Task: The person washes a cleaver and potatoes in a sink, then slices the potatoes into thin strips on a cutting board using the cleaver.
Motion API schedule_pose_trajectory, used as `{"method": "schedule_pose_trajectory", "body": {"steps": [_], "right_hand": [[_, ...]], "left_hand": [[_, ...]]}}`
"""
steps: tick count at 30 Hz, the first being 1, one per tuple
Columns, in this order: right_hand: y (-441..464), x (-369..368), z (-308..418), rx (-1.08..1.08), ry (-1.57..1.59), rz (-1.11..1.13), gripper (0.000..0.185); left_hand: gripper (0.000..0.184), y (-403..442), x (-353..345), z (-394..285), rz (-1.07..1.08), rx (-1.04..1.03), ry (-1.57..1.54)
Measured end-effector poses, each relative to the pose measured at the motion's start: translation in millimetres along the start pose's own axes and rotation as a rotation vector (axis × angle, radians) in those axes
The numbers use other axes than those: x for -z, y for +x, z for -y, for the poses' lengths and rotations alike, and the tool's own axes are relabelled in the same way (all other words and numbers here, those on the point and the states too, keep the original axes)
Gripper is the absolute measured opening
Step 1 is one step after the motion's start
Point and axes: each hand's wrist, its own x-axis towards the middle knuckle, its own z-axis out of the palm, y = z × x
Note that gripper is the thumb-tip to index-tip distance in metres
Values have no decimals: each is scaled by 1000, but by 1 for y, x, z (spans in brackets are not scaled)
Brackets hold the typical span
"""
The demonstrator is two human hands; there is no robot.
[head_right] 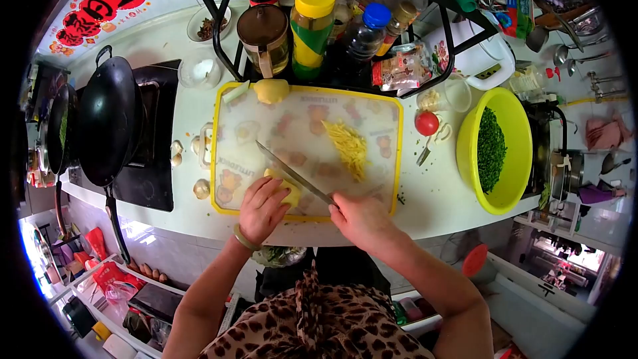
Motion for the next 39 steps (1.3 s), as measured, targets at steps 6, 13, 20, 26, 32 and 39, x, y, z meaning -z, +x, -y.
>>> {"method": "schedule_pose_trajectory", "body": {"steps": [6,13,20,26,32,39], "right_hand": [[-1,2,2,-5,2,49,18],[0,1,1,28,-23,38,19],[2,1,2,52,-41,45,19],[2,1,0,-5,-17,60,18],[1,4,-1,-29,28,49,17],[0,6,-2,-46,63,35,17]], "left_hand": [[44,-5,-1,6,50,-23,-41],[48,-7,0,-2,-9,19,30],[52,-9,1,10,12,-34,4],[52,-4,0,9,12,-14,25],[52,-4,-7,3,-31,43,42],[52,-15,-15,-4,-109,81,100]]}}
